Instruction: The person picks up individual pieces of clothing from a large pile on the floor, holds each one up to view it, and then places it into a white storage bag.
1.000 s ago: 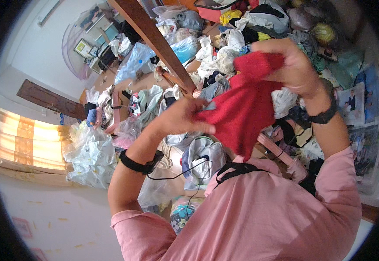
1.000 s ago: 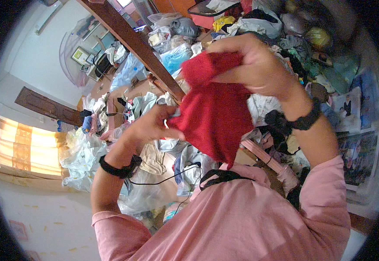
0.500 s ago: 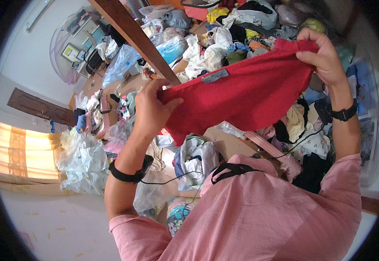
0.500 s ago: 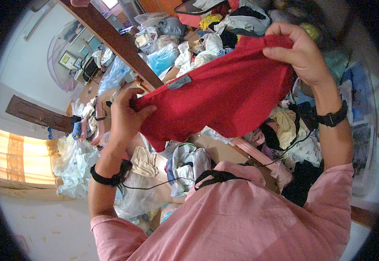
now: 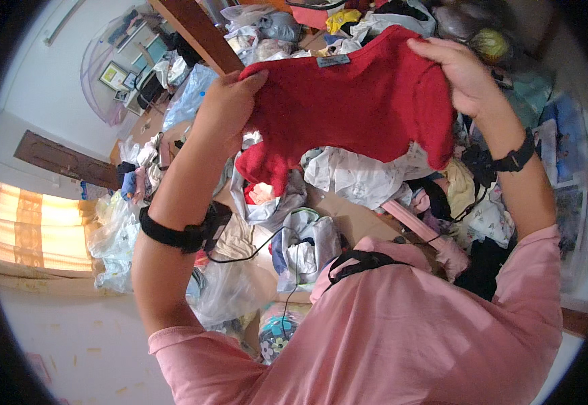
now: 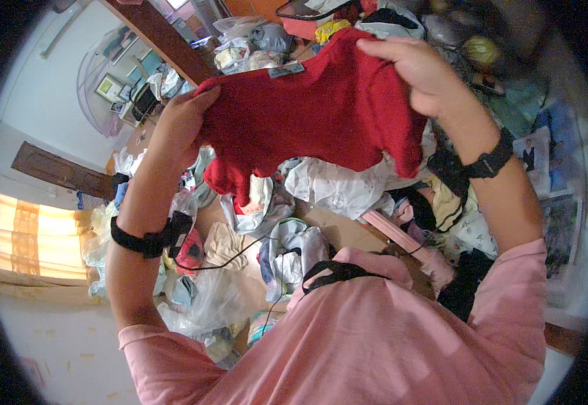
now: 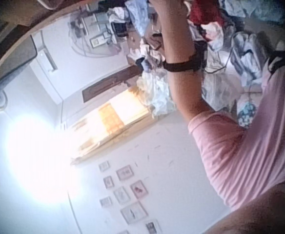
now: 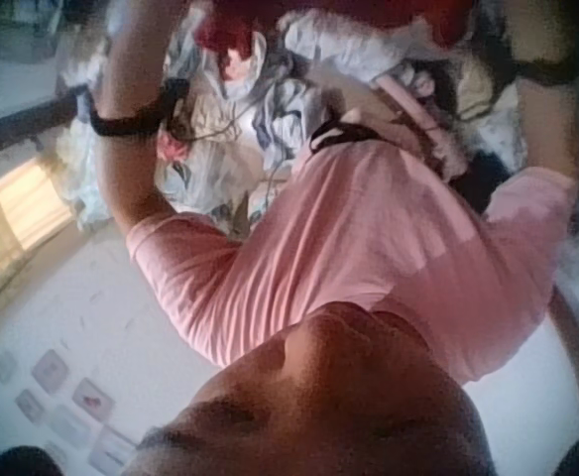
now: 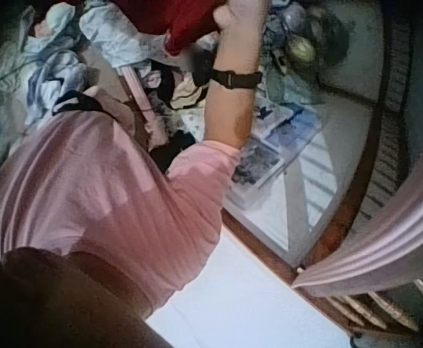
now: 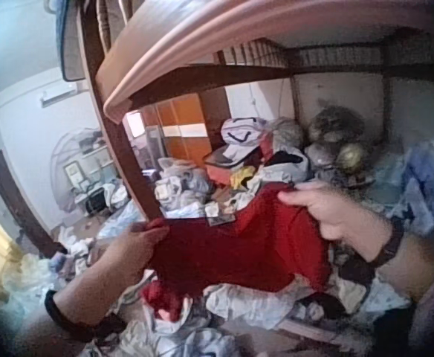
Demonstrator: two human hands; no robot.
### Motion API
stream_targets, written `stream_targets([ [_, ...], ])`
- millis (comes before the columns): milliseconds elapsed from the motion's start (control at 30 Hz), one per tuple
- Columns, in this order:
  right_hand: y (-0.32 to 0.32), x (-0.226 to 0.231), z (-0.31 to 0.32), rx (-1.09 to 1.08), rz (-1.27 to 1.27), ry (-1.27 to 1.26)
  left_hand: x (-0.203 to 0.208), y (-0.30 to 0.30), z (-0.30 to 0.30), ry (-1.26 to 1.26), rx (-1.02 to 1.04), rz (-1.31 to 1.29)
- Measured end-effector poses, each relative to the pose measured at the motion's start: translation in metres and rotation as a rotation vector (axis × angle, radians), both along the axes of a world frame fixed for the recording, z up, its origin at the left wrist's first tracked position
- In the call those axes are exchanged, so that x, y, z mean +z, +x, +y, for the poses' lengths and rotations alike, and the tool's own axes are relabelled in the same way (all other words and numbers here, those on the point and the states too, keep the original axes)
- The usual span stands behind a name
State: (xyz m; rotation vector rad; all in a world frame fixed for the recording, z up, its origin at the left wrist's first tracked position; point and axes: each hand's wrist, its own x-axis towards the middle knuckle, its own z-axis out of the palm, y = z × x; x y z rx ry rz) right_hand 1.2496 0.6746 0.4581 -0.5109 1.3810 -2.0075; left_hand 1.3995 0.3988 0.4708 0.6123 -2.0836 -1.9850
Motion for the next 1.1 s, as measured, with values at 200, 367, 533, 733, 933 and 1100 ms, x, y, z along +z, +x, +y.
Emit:
stream_targets([
  [200, 0.050, -0.009, -0.046, 0.129, 0.029, -0.045, 0.006, -0.012, 0.025, -0.035, -0.053, 0.123],
  [367, 0.077, -0.011, -0.067, 0.244, 0.062, -0.055, 0.007, -0.009, 0.038, 0.093, -0.088, 0.163],
  [533, 0.088, -0.006, -0.069, 0.211, 0.089, -0.239, 0.003, -0.003, 0.054, 0.147, -0.363, 0.434],
  [733, 0.077, -0.014, -0.069, 0.302, 0.288, -0.373, -0.003, 0.014, 0.050, -0.243, -0.465, 0.489],
  [933, 0.046, -0.011, -0.057, 0.259, 0.528, -0.101, 0.008, 0.012, 0.043, -0.024, -0.617, 0.486],
  [1100, 0.045, -0.023, -0.055, 0.406, 0.271, -0.171, -0.007, 0.013, -0.007, -0.768, -0.167, 0.288],
])
